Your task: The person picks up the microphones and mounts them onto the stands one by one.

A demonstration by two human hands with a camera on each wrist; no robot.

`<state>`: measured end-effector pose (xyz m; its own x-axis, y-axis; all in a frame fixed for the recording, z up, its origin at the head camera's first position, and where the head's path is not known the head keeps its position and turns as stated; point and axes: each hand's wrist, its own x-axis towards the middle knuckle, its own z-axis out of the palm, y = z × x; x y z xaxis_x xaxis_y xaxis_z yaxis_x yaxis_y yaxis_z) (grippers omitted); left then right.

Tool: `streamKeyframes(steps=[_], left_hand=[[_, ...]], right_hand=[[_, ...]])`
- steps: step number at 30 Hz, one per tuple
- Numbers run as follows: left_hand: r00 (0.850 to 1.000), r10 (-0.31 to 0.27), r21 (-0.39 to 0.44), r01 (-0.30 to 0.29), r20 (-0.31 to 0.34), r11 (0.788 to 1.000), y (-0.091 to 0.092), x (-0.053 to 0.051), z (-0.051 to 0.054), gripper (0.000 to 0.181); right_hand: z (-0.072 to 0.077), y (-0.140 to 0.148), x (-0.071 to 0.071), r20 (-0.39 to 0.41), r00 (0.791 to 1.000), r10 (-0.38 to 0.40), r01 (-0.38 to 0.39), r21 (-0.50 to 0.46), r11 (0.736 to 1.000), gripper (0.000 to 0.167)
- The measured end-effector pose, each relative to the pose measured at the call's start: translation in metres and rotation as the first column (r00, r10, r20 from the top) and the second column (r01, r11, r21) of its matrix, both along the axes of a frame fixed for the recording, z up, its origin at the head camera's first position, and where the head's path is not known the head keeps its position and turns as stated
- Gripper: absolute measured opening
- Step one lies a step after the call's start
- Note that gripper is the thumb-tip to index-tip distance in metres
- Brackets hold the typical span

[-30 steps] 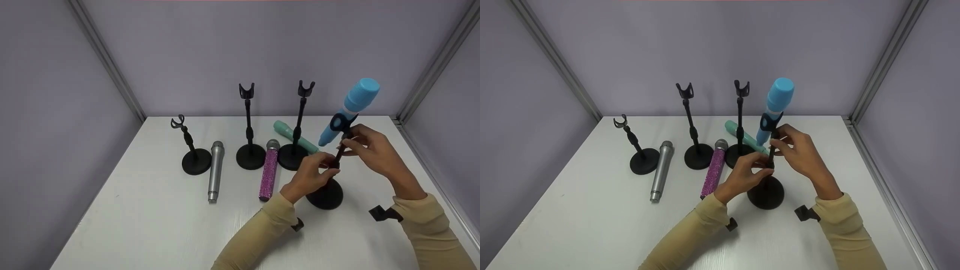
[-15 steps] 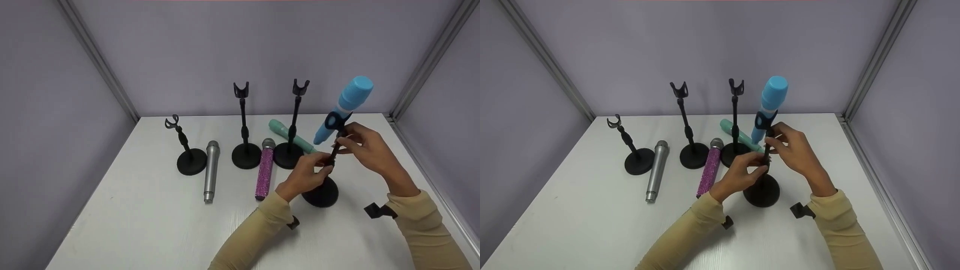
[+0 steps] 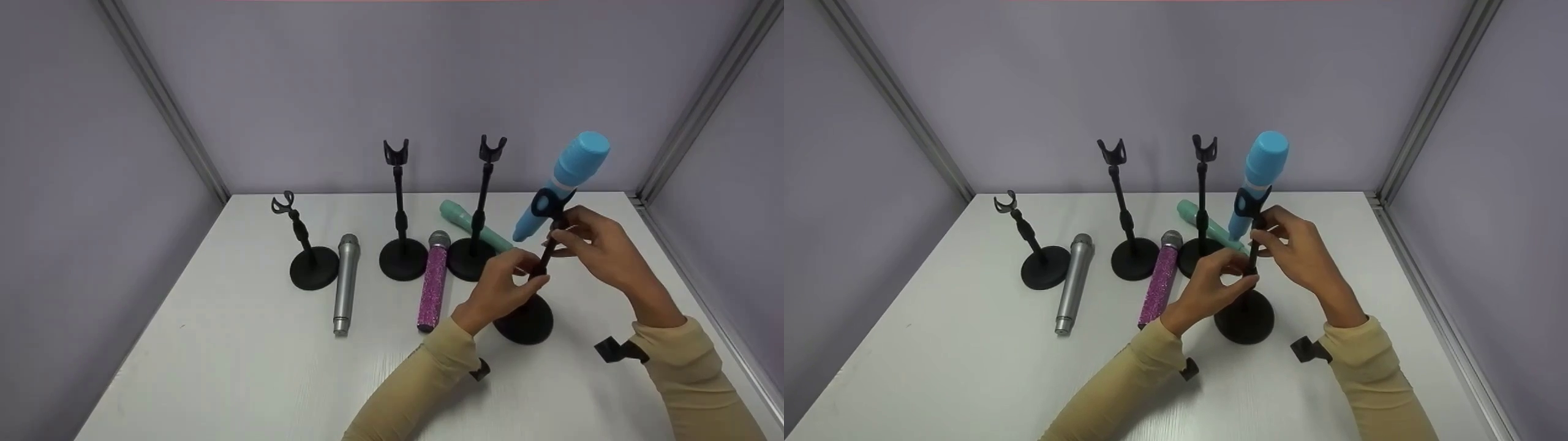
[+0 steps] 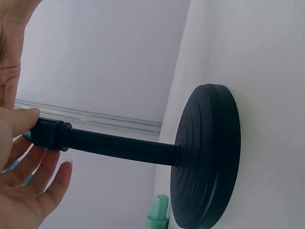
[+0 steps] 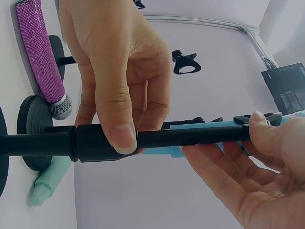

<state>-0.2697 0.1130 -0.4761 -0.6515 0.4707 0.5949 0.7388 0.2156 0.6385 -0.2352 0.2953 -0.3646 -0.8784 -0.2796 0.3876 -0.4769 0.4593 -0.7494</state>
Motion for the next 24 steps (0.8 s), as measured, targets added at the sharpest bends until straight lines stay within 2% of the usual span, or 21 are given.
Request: streamKeyframes(steps=[4, 11, 19, 24], left_hand=[[0.999, -0.009, 0.006, 0.009, -0.041, 1.0, -0.0009, 0.0005, 0.0003, 0.022], [0.998, -0.058, 0.004, 0.058, -0.007, 0.998, -0.001, 0.0021, 0.0016, 0.02], [0.998, -0.061, -0.033, 0.061, -0.005, 0.998, -0.0002, 0.0023, 0.0016, 0.022], [0.998, -0.068, -0.021, 0.068, -0.011, 0.997, -0.0002, 0.0024, 0.0021, 0.023]], right_hand=[[-0.0001, -0.0003, 0.0, -0.001, 1.0, -0.003, 0.003, 0.002, 1.0, 0.016], [0.0003, -0.001, 0.0001, -0.003, 1.0, -0.012, 0.012, 0.01, 1.0, 0.018], [0.0, -0.0008, 0.0001, -0.009, 1.0, -0.004, 0.004, 0.005, 1.0, 0.017], [0.0001, -0.0008, 0.0002, -0.005, 1.0, -0.001, 0.001, 0.0, 1.0, 0.017]])
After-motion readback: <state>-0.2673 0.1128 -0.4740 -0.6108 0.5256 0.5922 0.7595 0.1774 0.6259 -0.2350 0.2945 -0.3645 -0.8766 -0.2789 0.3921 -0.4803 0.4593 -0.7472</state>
